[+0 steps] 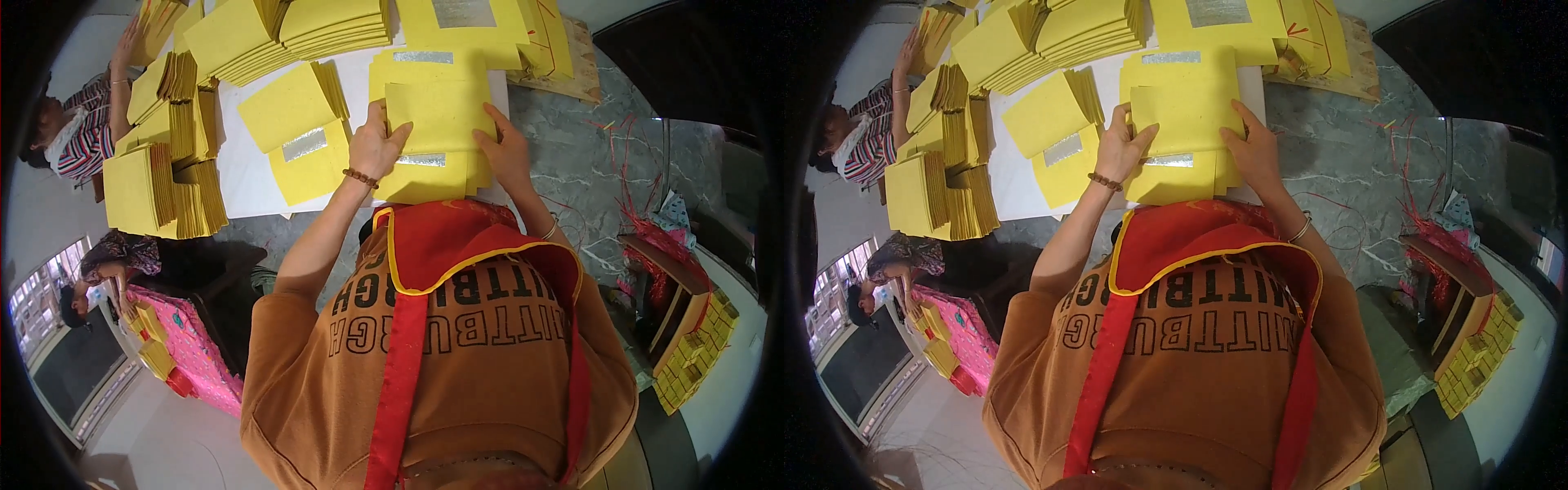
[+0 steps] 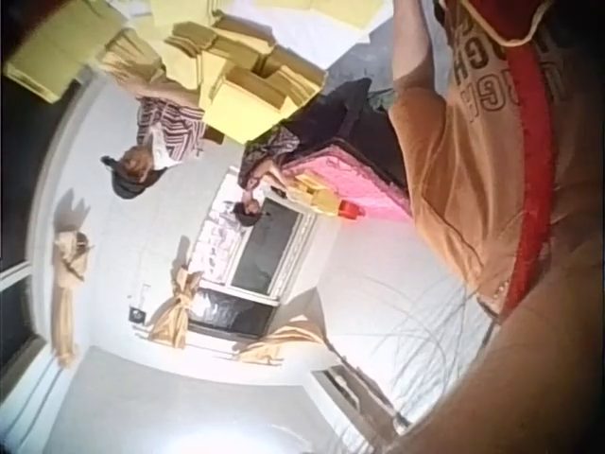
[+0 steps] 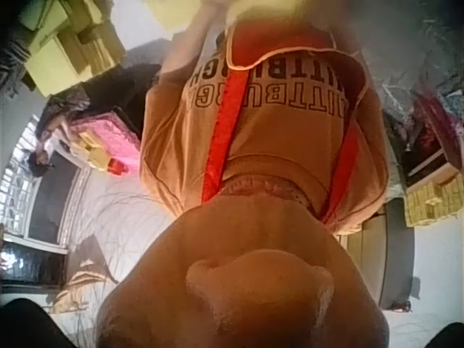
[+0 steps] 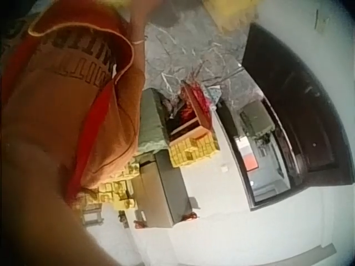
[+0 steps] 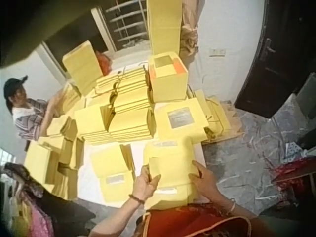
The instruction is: Folding and stacking yellow paper sheets with silver foil centers.
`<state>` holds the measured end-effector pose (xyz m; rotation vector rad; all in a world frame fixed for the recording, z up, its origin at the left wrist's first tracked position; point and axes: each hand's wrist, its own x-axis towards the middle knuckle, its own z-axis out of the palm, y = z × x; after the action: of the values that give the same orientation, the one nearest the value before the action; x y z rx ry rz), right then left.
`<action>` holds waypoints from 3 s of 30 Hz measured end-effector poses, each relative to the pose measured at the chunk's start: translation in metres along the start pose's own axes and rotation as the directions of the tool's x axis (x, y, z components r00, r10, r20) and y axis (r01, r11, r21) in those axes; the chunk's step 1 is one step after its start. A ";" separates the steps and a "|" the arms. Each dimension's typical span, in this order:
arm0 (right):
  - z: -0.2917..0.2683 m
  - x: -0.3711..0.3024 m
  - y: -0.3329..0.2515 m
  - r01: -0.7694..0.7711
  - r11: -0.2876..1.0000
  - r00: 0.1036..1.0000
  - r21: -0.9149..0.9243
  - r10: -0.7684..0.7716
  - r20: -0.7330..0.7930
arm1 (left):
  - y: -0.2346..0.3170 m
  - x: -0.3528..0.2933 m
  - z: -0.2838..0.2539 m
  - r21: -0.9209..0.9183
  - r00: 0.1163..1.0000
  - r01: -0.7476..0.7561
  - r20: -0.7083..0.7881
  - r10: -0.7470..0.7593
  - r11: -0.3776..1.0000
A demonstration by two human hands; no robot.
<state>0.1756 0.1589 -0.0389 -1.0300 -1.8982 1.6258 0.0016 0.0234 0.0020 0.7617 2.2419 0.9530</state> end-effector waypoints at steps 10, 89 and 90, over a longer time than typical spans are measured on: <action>-0.001 -0.002 -0.019 -0.003 0.989 1.000 -0.150 0.003 0.000 | 0.026 0.002 0.014 0.515 0.615 -0.703 0.091 0.784 0.491; 0.177 0.051 -0.059 0.958 -0.276 -0.038 -0.078 -0.392 0.919 | -0.082 -0.098 -0.183 -0.562 0.574 -0.612 -0.800 -0.177 0.556; 0.178 0.052 -0.062 0.962 -0.267 -0.068 -0.050 -0.412 0.909 | -0.088 -0.105 -0.186 -0.562 0.570 -0.613 -0.801 -0.182 0.556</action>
<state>-0.0037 0.0817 -0.0251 1.0091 -2.7109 -0.0787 -0.0812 -0.1803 0.0715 0.1580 1.8735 2.6935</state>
